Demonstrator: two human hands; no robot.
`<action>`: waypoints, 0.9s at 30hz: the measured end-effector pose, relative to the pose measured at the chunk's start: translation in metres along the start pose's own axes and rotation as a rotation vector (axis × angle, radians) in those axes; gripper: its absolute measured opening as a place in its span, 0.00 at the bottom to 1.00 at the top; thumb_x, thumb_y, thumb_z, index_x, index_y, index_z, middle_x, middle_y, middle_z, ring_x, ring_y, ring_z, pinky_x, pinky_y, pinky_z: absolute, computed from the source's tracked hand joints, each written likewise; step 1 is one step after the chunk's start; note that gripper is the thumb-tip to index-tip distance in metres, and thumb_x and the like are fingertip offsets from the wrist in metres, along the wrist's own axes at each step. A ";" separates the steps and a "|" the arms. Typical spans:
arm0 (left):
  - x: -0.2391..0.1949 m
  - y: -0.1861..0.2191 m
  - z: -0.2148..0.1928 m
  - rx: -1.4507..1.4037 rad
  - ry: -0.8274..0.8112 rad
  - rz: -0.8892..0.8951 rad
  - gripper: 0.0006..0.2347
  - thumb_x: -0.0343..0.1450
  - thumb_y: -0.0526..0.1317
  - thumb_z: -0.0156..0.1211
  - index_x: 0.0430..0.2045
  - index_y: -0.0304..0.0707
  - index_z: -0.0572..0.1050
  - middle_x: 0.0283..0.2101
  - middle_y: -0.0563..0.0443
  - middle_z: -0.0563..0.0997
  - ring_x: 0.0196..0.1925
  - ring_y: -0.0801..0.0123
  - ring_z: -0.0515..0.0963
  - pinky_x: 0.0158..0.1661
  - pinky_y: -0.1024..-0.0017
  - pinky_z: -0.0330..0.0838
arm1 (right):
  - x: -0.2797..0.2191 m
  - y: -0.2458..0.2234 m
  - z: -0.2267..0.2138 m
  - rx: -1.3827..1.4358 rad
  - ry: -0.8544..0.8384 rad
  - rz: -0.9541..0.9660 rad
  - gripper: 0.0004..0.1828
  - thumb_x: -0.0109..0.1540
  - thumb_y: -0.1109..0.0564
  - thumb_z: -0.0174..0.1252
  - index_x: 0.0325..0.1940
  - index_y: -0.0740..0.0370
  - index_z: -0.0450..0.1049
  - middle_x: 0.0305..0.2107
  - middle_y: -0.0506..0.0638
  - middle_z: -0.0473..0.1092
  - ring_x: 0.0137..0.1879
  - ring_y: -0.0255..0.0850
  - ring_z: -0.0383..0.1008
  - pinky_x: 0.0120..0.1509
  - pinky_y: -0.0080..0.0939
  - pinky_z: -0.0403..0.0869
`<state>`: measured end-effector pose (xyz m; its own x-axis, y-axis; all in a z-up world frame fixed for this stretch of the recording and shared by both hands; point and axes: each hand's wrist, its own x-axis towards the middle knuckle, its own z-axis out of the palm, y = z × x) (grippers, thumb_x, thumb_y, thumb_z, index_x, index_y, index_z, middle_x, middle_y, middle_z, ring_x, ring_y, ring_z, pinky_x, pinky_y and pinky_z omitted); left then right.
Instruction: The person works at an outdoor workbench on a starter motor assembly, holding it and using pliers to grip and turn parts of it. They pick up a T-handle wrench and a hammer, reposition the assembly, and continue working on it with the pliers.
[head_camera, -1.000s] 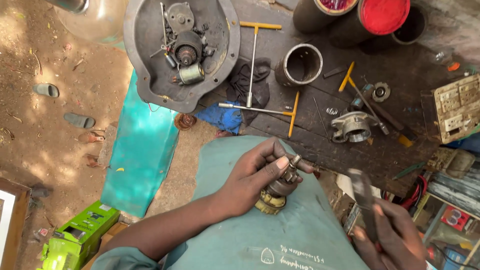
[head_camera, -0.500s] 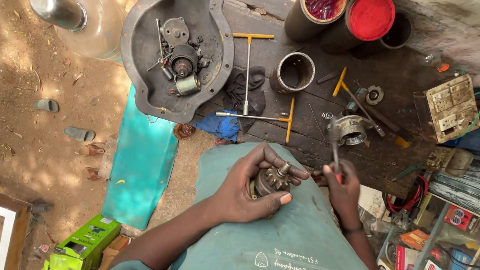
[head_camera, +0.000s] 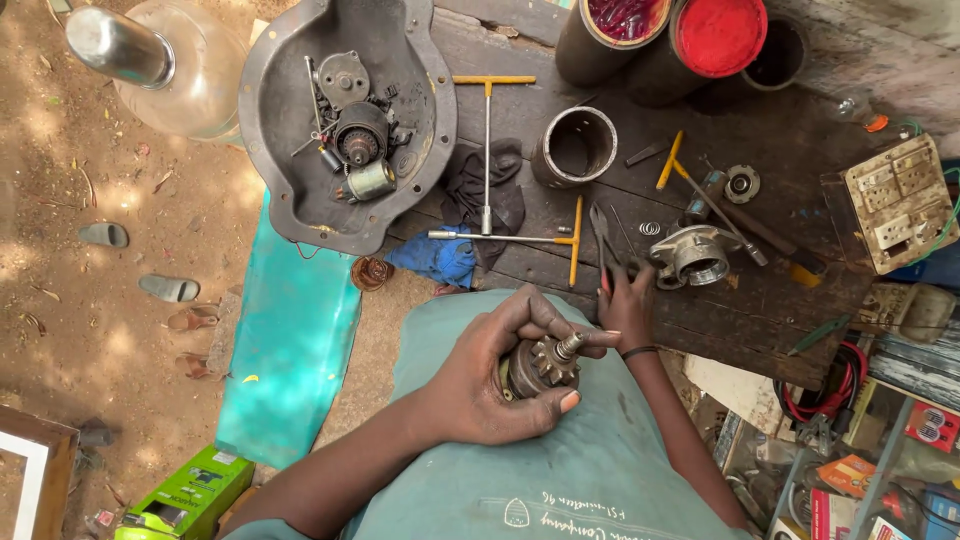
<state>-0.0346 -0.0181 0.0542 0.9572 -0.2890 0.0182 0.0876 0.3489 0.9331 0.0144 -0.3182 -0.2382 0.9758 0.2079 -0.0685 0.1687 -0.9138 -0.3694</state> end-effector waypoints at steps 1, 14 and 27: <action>0.001 0.004 0.001 0.004 0.001 0.002 0.15 0.70 0.38 0.67 0.43 0.37 0.65 0.48 0.39 0.84 0.55 0.66 0.84 0.55 0.72 0.76 | 0.001 -0.011 -0.012 0.002 0.003 -0.003 0.24 0.57 0.57 0.68 0.56 0.61 0.74 0.57 0.64 0.60 0.55 0.60 0.74 0.54 0.54 0.76; -0.006 -0.004 0.005 0.040 0.114 0.149 0.22 0.72 0.34 0.66 0.55 0.37 0.59 0.57 0.40 0.81 0.62 0.67 0.80 0.65 0.70 0.73 | 0.015 -0.191 -0.236 1.154 -0.256 -0.266 0.31 0.65 0.40 0.62 0.63 0.65 0.69 0.54 0.55 0.72 0.58 0.41 0.76 0.62 0.43 0.78; 0.024 0.026 0.007 0.366 0.218 0.220 0.32 0.70 0.39 0.73 0.65 0.33 0.58 0.63 0.39 0.80 0.65 0.63 0.83 0.65 0.67 0.77 | 0.009 -0.171 -0.200 1.238 -0.419 -0.206 0.52 0.48 0.41 0.79 0.66 0.72 0.67 0.54 0.56 0.75 0.59 0.42 0.77 0.65 0.44 0.77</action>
